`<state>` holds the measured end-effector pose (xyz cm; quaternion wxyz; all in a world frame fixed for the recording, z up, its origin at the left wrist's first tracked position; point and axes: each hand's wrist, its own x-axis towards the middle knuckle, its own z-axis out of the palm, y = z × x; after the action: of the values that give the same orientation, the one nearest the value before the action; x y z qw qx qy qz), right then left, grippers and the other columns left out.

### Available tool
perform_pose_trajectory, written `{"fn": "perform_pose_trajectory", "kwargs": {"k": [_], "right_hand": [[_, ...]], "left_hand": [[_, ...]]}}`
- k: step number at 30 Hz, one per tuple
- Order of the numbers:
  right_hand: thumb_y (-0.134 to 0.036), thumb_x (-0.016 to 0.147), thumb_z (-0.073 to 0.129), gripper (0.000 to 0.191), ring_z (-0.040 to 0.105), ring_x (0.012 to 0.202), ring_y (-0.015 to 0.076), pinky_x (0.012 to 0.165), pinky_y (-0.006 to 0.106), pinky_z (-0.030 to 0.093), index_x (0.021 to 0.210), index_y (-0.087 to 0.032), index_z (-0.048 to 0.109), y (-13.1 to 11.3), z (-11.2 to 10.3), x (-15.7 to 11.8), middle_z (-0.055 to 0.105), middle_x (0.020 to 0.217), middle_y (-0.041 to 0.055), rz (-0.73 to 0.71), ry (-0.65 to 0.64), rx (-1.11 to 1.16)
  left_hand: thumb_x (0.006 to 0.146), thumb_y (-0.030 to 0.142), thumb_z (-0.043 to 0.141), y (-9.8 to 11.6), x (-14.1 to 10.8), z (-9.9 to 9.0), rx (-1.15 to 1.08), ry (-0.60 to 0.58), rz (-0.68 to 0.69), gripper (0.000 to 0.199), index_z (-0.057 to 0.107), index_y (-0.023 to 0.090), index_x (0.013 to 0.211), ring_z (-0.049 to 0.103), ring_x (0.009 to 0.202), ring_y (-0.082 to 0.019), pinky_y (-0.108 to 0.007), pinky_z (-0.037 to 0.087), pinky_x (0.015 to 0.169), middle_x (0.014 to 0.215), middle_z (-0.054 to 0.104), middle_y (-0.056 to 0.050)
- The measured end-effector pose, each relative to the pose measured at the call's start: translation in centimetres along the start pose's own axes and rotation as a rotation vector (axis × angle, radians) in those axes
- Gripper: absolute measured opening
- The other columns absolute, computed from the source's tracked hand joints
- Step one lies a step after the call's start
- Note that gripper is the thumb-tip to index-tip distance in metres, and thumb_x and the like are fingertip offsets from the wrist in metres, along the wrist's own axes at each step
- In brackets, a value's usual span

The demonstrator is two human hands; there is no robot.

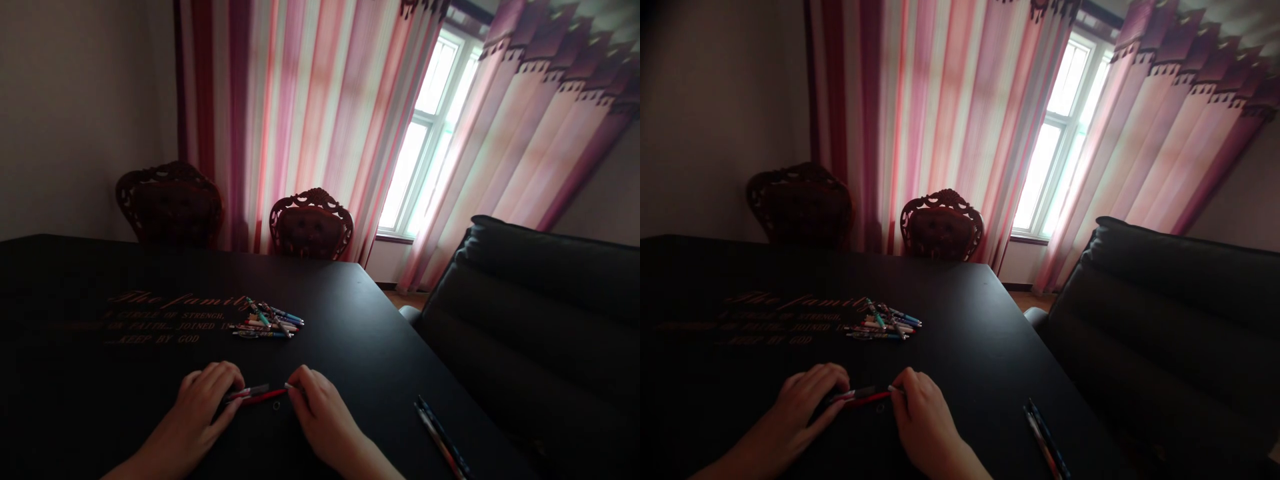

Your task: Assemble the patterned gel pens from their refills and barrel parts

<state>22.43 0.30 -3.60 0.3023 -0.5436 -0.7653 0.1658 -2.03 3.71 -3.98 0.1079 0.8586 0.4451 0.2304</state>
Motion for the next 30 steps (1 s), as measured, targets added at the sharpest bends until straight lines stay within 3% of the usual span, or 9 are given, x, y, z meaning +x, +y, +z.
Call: {"fn": "perform_pose_trajectory", "kwargs": {"k": [6,15,22,25,30], "right_hand": [[-0.022,0.077,0.073,0.015,0.058,0.088,0.0190,0.076,0.027,0.040,0.087,-0.023,0.061,-0.4,0.9,0.3,0.064,0.091,0.0002,-0.022,-0.073,-0.143],[-0.017,0.083,0.062,0.003,0.056,0.085,0.0193,0.081,0.030,0.039,0.081,-0.020,0.062,-0.5,1.8,0.7,0.064,0.084,0.0031,-0.098,-0.040,-0.225],[-0.019,0.078,0.066,0.010,0.045,0.062,0.0098,0.058,0.021,0.032,0.070,-0.018,0.059,-2.2,2.3,0.3,0.049,0.065,-0.0054,0.033,0.001,0.129],[-0.019,0.078,0.066,0.007,0.040,0.060,0.0085,0.054,0.019,0.030,0.073,-0.017,0.062,-3.1,2.8,0.0,0.045,0.062,-0.0068,0.084,-0.044,0.345],[-0.020,0.080,0.065,0.006,0.041,0.060,0.0088,0.054,0.019,0.032,0.075,-0.017,0.062,-3.3,3.0,-0.2,0.049,0.065,-0.0060,0.087,-0.095,0.455]], "left_hand": [[0.096,0.034,0.049,0.1,0.0,-0.1,-0.026,0.078,0.083,0.014,0.057,0.027,0.106,0.062,0.096,-0.021,-0.034,0.043,0.087,0.103,0.066,-0.002],[0.092,0.022,0.054,1.3,-0.5,-0.2,0.101,0.127,0.268,0.019,0.059,0.029,0.109,0.060,0.105,-0.021,-0.036,0.033,0.093,0.110,0.067,-0.001],[0.089,0.022,0.060,2.3,-1.0,0.7,0.139,0.230,0.341,0.014,0.061,0.029,0.102,0.062,0.101,-0.021,-0.040,0.023,0.098,0.100,0.071,0.002],[0.090,0.026,0.061,2.5,-1.1,0.6,0.118,0.245,0.358,0.002,0.061,0.026,0.092,0.064,0.095,-0.019,-0.038,0.024,0.098,0.091,0.072,0.003],[0.093,0.023,0.056,2.8,-1.2,0.4,0.096,0.255,0.355,0.008,0.060,0.025,0.087,0.064,0.091,-0.018,-0.037,0.024,0.098,0.085,0.072,0.004]]}}
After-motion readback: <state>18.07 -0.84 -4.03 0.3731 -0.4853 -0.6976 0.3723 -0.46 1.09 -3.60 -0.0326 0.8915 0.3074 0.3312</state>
